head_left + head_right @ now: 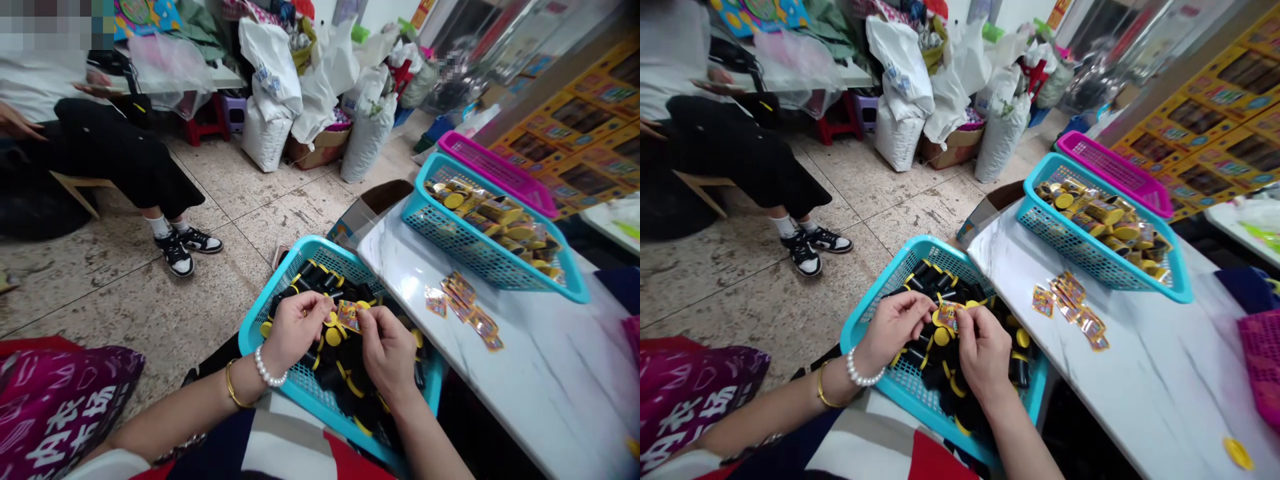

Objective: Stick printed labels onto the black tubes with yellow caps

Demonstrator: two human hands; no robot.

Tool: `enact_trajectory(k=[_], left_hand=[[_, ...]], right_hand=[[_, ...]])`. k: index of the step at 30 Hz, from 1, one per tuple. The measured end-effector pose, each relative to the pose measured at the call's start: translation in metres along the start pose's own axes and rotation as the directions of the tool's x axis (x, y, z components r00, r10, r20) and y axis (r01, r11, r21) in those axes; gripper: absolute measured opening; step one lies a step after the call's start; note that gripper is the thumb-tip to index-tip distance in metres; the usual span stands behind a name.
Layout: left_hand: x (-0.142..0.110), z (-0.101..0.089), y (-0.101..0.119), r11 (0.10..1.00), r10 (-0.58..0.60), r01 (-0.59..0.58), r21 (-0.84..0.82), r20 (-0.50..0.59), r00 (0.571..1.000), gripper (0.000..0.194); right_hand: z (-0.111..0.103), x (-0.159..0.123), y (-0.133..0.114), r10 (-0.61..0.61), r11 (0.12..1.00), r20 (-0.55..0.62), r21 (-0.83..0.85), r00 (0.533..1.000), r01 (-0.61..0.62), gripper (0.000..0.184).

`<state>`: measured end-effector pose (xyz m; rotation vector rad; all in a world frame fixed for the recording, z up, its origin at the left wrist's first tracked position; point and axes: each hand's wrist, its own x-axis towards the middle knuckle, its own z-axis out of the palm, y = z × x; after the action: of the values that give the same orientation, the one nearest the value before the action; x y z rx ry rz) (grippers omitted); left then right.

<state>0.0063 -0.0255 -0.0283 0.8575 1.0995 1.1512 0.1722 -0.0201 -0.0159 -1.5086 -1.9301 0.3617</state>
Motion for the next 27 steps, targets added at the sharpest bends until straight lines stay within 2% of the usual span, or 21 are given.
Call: enact_trajectory(k=[6,11,14,18,21,24,27], left_hand=[[0.001,0.000,0.002,1.000,-0.009,0.009,0.000,-0.019,1.000,0.031],[0.001,0.002,0.007,0.987,-0.081,0.087,-0.136,0.048,0.996,0.027],[0.001,0.003,0.009,0.979,-0.126,0.131,-0.158,0.039,0.991,0.026],[0.002,0.003,0.010,0.980,-0.132,0.123,-0.155,-0.047,0.990,0.025],[0.004,0.000,0.008,0.989,-0.099,0.086,-0.120,-0.108,0.989,0.025],[0.006,-0.003,0.003,0.991,-0.086,0.073,-0.112,-0.119,0.989,0.023],[0.007,-0.004,-0.001,0.978,-0.118,0.095,-0.184,-0.119,0.986,0.024]], right_hand=[[0.000,-0.001,0.001,-0.113,0.992,-0.024,-0.056,0.993,0.111,0.019],[0.003,-0.002,0.000,-0.174,0.981,-0.028,-0.091,0.984,0.170,0.015],[0.005,-0.001,-0.001,-0.205,0.973,-0.021,-0.114,0.979,0.201,0.015],[0.006,0.002,0.000,-0.169,0.979,-0.013,-0.117,0.986,0.166,0.016],[0.005,0.003,0.000,-0.124,0.984,-0.049,-0.138,0.991,0.116,0.018],[0.005,0.003,0.000,-0.108,0.989,-0.074,-0.112,0.991,0.100,0.018],[0.004,0.001,0.000,-0.119,0.991,-0.103,-0.069,0.988,0.112,0.017]])
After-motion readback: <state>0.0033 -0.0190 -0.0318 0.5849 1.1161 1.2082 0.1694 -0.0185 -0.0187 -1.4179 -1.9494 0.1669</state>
